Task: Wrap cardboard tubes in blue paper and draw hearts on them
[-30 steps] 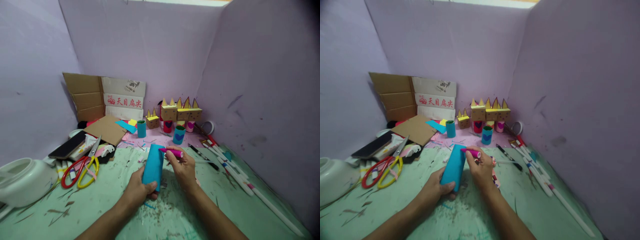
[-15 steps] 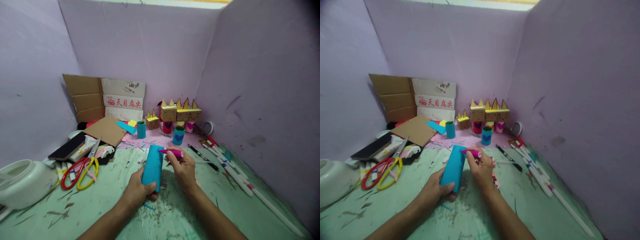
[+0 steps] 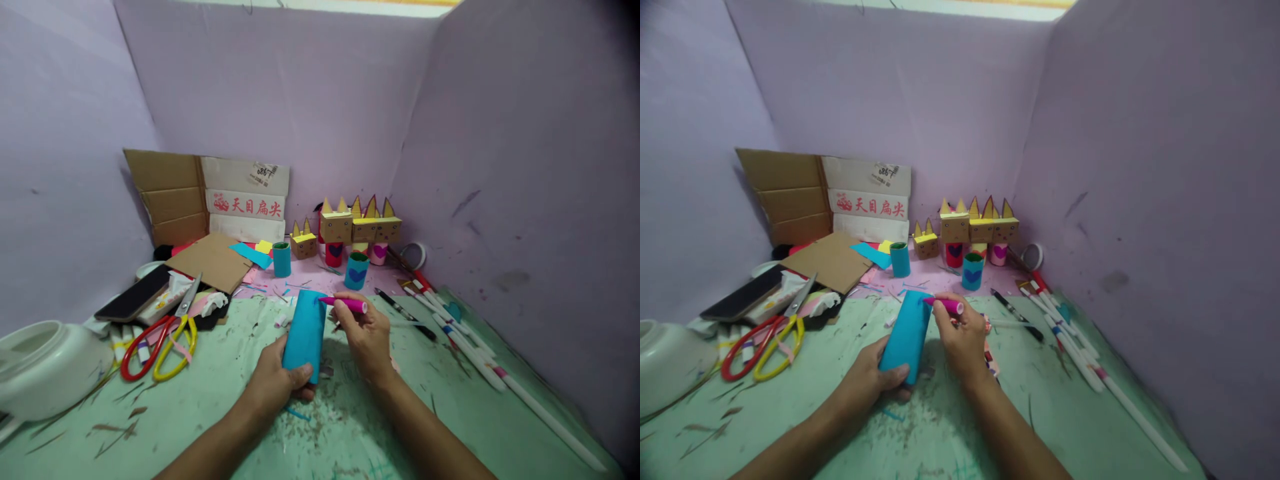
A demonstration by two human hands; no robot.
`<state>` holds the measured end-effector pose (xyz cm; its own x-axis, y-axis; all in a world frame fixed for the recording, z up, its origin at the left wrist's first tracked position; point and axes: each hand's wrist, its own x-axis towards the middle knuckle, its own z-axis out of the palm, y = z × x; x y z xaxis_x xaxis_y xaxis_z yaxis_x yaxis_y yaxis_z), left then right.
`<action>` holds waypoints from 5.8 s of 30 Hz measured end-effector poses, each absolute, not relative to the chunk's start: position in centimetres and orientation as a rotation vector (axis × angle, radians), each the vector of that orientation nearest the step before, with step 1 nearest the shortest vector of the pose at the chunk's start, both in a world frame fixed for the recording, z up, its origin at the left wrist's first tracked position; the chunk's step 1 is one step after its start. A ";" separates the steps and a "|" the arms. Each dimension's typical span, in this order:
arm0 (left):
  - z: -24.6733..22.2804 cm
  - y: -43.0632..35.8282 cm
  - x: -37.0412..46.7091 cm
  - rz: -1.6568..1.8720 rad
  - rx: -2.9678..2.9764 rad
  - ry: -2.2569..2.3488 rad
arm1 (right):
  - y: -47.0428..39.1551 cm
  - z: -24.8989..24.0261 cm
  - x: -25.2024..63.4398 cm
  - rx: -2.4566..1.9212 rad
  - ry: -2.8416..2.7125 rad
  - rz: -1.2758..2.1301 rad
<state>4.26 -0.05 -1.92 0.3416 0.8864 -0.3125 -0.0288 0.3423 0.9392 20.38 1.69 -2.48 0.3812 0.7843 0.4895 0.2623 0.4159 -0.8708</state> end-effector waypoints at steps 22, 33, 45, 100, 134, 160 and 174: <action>-2.3 0.0 4.1 0.771 1.043 1.021 | 1.8 -2.6 20.4 -1.147 -1.177 0.437; -2.1 -0.1 4.2 0.774 1.052 1.005 | 1.7 -2.5 20.3 -1.149 -1.151 0.436; -1.8 -0.1 4.2 0.746 1.056 1.035 | 1.8 -2.4 20.5 -1.166 -1.142 0.399; -2.5 0.3 4.4 0.778 1.015 1.056 | 1.7 -2.2 20.4 -1.163 -1.115 0.495; -3.3 0.5 4.3 0.792 1.022 1.018 | 1.8 -2.6 20.7 -1.184 -1.103 0.463; -2.7 0.3 4.3 0.762 1.029 1.054 | 1.7 -2.3 20.4 -1.155 -1.125 0.500; -2.1 0.0 4.2 0.772 1.050 1.038 | 1.7 -2.3 20.3 -1.120 -1.154 0.502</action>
